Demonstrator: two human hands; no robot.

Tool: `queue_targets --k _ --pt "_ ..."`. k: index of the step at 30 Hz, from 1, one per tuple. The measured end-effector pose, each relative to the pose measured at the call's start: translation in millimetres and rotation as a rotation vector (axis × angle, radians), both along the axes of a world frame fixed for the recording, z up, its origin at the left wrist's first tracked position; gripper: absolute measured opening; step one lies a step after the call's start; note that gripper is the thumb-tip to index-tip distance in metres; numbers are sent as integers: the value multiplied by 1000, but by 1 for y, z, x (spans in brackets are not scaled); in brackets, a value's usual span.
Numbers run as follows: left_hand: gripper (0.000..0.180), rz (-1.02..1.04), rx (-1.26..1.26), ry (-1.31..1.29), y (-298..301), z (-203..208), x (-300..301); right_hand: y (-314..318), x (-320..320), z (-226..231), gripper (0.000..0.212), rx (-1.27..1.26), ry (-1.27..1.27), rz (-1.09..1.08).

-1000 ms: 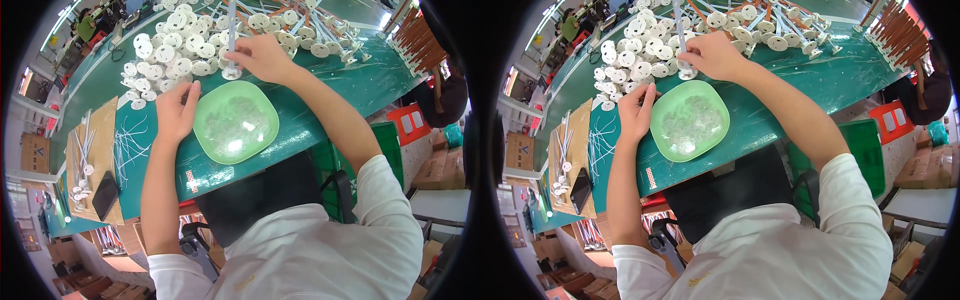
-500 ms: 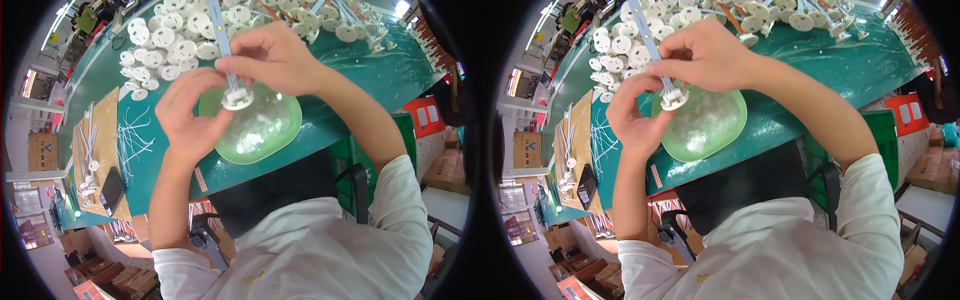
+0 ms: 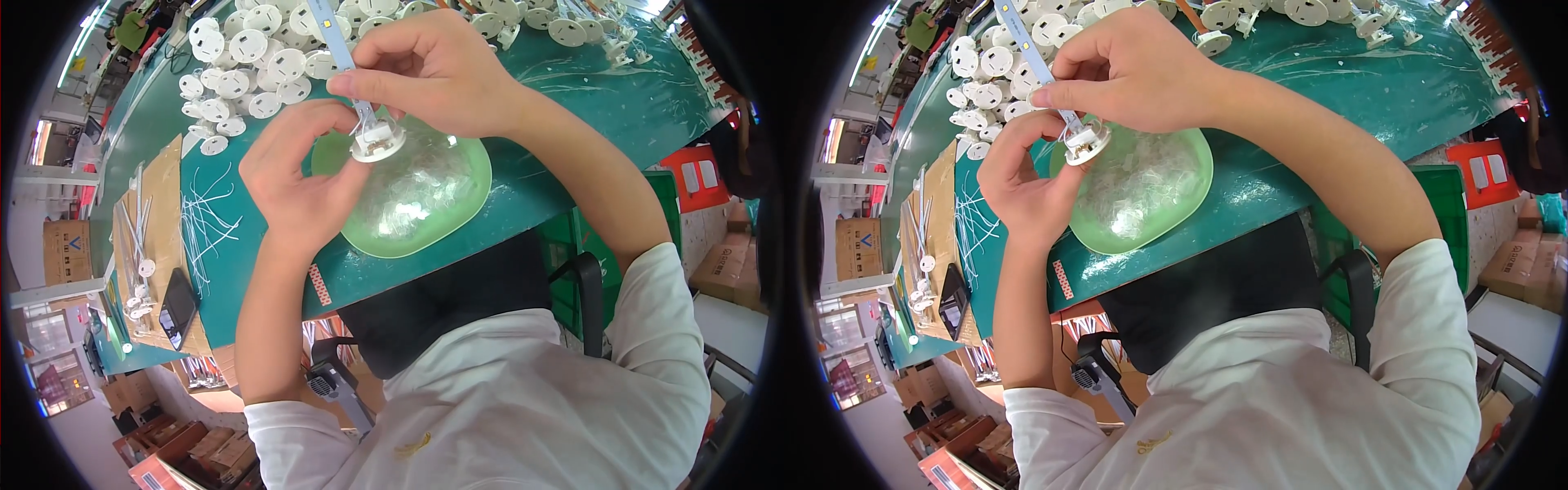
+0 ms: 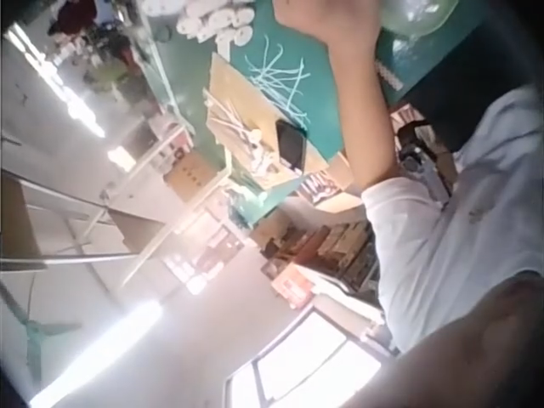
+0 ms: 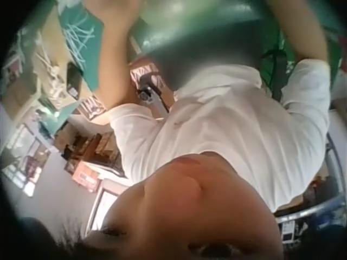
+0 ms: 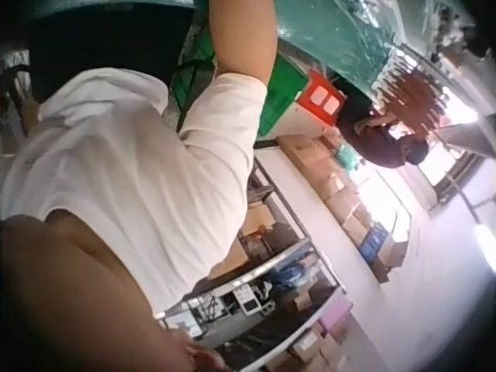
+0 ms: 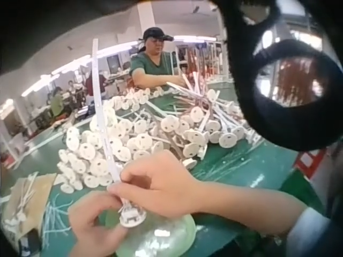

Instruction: The worker is assembling LED light strips by attaching circular plastic bases to long LED circuit strips at a workstation.

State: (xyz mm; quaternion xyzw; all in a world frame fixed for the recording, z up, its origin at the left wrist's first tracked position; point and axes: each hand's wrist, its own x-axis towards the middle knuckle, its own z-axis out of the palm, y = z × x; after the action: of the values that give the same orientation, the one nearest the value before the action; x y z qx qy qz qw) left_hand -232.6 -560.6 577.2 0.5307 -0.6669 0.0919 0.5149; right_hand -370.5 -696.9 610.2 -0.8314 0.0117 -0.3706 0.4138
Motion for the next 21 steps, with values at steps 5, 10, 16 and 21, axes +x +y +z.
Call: queue_targets --k 5,10,16,21 --pt "24 13 -14 -47 1 1 -1 2 3 -7 18 268 150 123" --pt "25 24 -26 -71 2 3 -1 0 6 -10 18 228 163 103" --pt "24 48 -16 -93 4 6 -2 1 6 -10 17 262 142 135" --pt "23 60 -37 -98 1 6 -2 -2 3 -6 17 223 145 129"
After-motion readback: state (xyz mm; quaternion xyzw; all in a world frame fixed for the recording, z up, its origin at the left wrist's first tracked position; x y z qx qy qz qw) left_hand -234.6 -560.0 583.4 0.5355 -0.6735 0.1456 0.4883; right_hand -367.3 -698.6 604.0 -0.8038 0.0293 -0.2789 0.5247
